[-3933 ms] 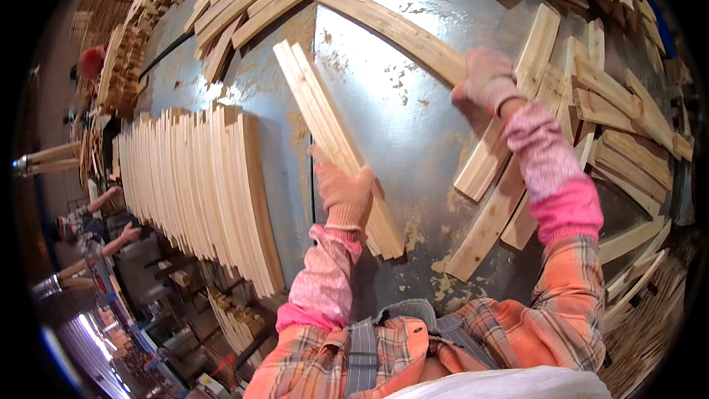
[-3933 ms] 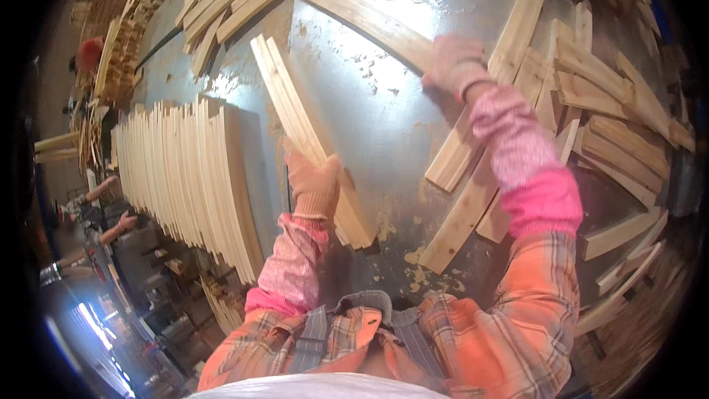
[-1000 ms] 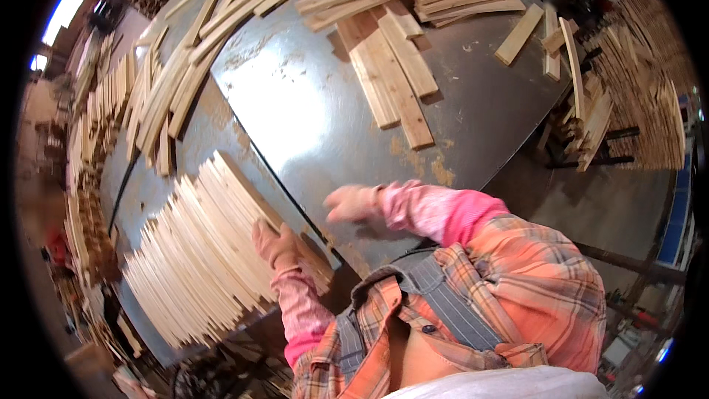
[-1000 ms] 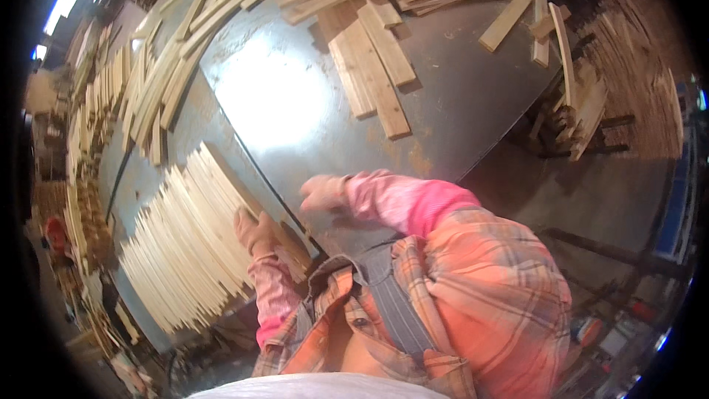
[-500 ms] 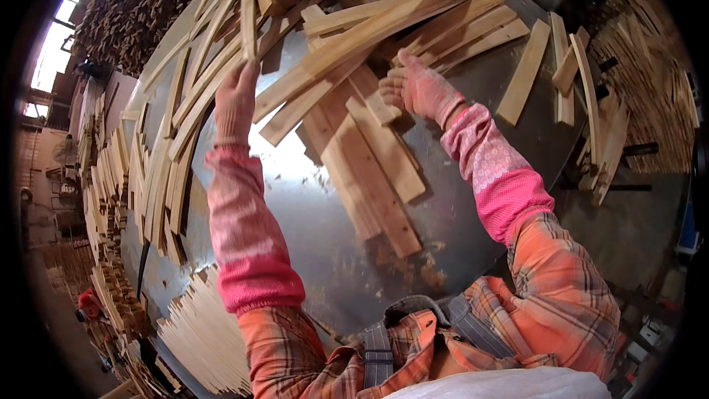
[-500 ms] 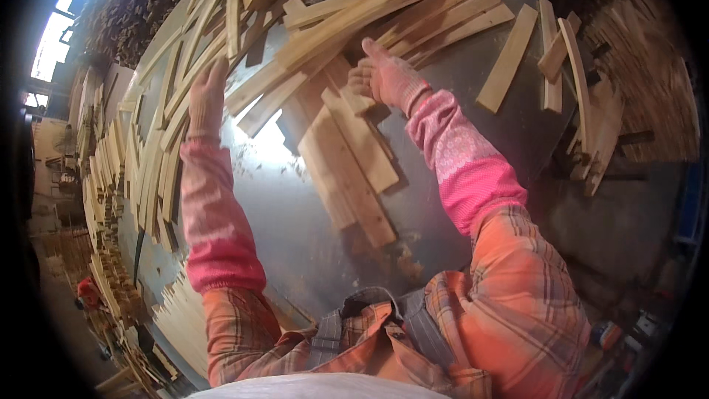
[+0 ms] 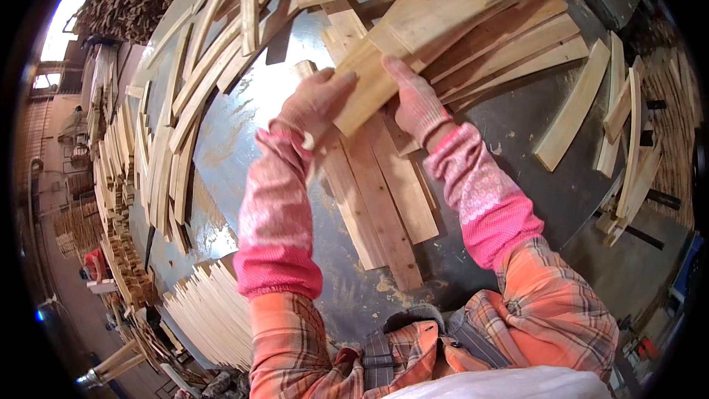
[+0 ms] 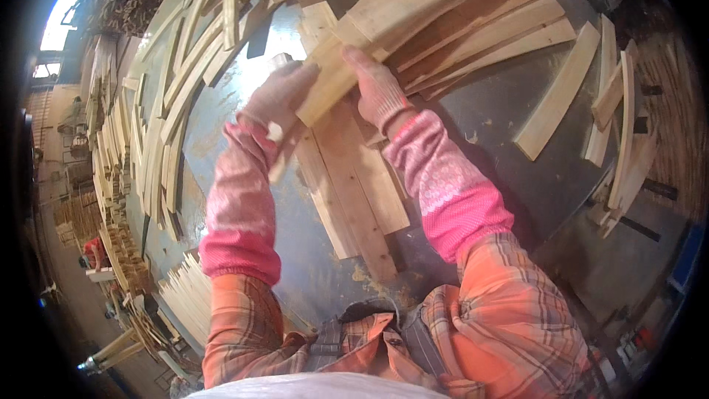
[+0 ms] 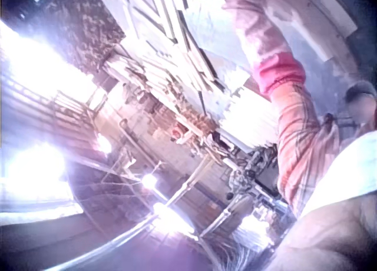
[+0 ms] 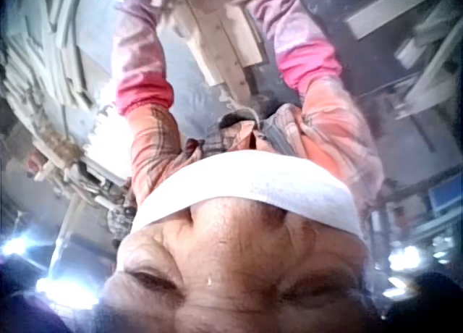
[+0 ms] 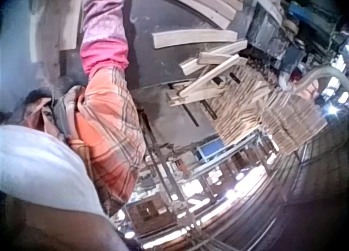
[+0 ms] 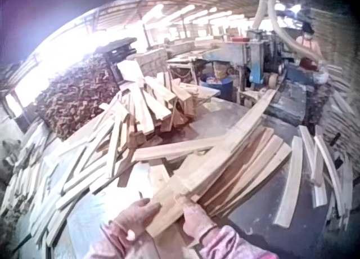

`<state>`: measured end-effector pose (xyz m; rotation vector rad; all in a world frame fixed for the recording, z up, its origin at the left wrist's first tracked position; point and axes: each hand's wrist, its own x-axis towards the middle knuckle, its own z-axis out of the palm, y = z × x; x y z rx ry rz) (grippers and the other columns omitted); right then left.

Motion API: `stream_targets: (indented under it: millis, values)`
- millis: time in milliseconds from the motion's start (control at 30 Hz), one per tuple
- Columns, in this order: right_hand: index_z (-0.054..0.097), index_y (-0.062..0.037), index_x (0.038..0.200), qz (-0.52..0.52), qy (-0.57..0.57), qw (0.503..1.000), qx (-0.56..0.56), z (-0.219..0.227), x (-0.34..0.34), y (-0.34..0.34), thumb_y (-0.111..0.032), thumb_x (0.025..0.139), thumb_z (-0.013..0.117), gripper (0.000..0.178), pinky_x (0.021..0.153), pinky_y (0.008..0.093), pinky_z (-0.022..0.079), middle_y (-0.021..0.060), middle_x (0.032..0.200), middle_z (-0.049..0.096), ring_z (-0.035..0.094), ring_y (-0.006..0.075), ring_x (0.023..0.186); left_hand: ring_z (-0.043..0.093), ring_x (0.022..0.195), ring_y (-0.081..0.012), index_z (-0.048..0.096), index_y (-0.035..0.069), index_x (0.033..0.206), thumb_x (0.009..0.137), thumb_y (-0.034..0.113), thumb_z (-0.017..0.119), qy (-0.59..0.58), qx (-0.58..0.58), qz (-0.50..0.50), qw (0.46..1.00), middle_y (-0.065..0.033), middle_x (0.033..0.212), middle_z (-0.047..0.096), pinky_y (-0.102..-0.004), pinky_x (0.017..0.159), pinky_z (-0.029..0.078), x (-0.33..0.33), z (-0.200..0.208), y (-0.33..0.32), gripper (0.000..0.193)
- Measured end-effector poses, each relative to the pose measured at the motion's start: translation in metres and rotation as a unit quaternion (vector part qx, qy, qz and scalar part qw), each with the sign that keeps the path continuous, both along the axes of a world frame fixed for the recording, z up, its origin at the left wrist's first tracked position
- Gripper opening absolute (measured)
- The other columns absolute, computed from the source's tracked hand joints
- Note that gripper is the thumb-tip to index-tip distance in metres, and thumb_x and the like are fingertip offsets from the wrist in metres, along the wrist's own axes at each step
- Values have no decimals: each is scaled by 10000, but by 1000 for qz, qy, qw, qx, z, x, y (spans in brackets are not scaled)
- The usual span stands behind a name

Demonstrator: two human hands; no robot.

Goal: The person sorts and stacks thin wooden planks on a metal workbench. They pick up individual planks from a disorganized pile, inspect them, and place them into a neat, aligned stack.

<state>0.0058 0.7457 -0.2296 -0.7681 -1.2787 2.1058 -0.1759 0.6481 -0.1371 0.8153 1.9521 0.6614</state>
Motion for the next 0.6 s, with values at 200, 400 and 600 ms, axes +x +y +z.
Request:
stream_targets:
  millis: [200,400,600]
  values:
    - [575,-60,1400,80,-150,958,233,2,56,-64,129,805,629,627,1120,378,473,177,1367,627,594,333,1280,648,1138,-179,481,-26,1492,970,412,708,-200,133,163,957,-144,1270,683,-289,937,533,69,-50,-117,719]
    - [594,12,1316,119,-49,964,-234,70,101,-126,-265,985,671,438,971,369,570,116,1205,678,682,218,1086,669,1167,-250,532,-11,1410,963,238,714,-425,291,222,828,-159,1274,661,-380,1010,564,176,-72,-217,544]
    - [540,20,1374,151,-28,949,-277,63,144,-226,-244,957,669,511,1047,443,545,157,1294,648,658,291,1158,684,1130,-214,511,71,1448,841,152,780,-184,190,273,925,-92,1250,697,-378,962,566,239,-12,-310,668]
